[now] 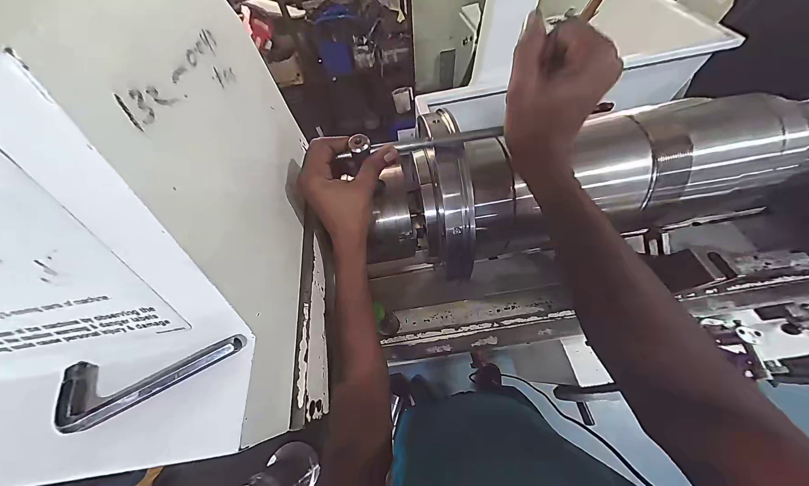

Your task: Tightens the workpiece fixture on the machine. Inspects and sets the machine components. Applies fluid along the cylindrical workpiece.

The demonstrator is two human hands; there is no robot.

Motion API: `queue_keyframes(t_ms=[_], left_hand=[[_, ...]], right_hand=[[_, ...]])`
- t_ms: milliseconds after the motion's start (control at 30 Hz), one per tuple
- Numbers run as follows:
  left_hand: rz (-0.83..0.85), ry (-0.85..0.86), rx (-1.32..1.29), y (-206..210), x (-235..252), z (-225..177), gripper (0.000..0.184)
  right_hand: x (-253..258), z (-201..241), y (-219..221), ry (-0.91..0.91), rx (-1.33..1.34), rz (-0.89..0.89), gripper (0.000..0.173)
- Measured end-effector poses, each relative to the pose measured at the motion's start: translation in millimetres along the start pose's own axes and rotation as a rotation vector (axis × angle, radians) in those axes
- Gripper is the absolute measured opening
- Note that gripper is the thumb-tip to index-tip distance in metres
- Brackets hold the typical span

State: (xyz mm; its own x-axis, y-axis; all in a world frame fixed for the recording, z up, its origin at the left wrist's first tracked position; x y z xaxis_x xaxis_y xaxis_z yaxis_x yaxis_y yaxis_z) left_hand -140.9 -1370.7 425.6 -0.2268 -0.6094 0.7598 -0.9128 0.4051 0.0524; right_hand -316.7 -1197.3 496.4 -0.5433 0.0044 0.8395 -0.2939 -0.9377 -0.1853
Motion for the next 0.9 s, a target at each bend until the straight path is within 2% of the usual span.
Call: queue_keyframes(t_ms=[67,167,233,333,467,567,633,733,800,900], left_hand=[[-0.029,0.027,0.022,-1,-2,0,0.036],[-0.079,0.1,0.053,-1,-10,0,0.033],[-0.114,0.173,0.056,0,-13,1,0.028],[-0.158,0.24,0.094,0,-17,0,0.024],[-0.182,0.273,0.136,2,-22,-3,0.023],[-0.1,0.214,0.273,0,-29,-16,0.018],[-0.118,0.295,0.307,2,-29,-16,0.015],[-0.113,0.403,0.396,5,-29,-16,0.018],[-0.094,0.42,0.491,5,-29,-17,0.017],[-0.137,0.469,0.589,11,-30,-16,0.018]], right_hand=[[18,-12,24,0.132,0.043,0.063,0.032],[39,-28,69,0.225,0.188,0.15,0.018],[49,-30,103,0.255,0.295,0.224,0.019],[58,-22,149,0.349,0.313,0.502,0.018],[63,3,195,0.396,0.338,0.782,0.014],[59,27,233,0.409,0.442,0.965,0.021],[49,45,257,0.406,0.588,1.042,0.023],[30,70,282,0.545,0.718,1.137,0.025],[28,83,285,0.609,0.715,1.177,0.036],[29,88,267,0.581,0.65,1.181,0.055]])
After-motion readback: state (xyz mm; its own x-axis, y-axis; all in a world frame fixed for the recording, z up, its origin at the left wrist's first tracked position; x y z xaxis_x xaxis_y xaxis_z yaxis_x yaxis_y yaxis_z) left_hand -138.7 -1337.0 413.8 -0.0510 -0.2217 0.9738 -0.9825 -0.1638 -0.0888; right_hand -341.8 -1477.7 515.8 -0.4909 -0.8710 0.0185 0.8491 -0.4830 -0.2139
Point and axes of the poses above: each hand's wrist, its own x-axis towards the middle knuckle, its own y-axis out of the palm, z = x × y, the point moved 3 cm from there along x, towards the middle knuckle, and after that the axes turned 1 degree about -x, right-handed, at the moved point
